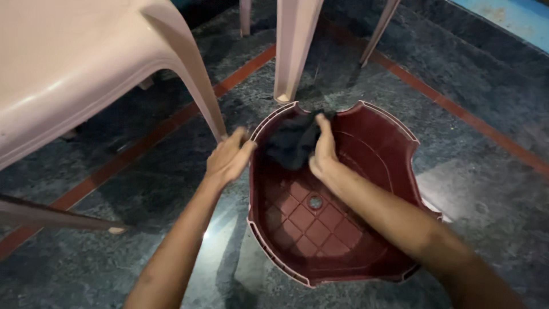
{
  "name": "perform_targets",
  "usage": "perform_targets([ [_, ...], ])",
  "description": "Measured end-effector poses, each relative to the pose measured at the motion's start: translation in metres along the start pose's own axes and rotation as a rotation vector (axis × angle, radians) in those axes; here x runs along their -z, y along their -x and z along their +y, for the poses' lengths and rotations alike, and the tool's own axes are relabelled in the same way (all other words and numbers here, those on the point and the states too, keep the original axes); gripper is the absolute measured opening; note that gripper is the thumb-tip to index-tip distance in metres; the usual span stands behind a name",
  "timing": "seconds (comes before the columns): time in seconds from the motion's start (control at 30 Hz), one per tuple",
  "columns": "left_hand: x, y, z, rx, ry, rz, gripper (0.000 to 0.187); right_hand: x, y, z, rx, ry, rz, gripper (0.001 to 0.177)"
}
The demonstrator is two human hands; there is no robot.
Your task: The person wrings out a dark cloth in a red bucket, then wipes the seat, legs, and backrest of a beige plastic chair with the damp cloth. The person moves the chair slightly to reach different areas and continues wiping until the end of the clip.
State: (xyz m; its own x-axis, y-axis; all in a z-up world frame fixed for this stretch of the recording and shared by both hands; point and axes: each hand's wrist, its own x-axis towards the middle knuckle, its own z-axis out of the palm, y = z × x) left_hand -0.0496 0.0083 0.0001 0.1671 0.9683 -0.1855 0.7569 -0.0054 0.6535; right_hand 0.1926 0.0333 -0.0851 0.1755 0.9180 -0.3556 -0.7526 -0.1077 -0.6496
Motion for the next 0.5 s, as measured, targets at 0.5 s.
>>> perform_targets([
  [0.5,-0.039,-0.031,0.021,-0.410,0.417,0.232,0.041,0.054,0.021,0.168,0.614,1.423,-0.162,0.051],
])
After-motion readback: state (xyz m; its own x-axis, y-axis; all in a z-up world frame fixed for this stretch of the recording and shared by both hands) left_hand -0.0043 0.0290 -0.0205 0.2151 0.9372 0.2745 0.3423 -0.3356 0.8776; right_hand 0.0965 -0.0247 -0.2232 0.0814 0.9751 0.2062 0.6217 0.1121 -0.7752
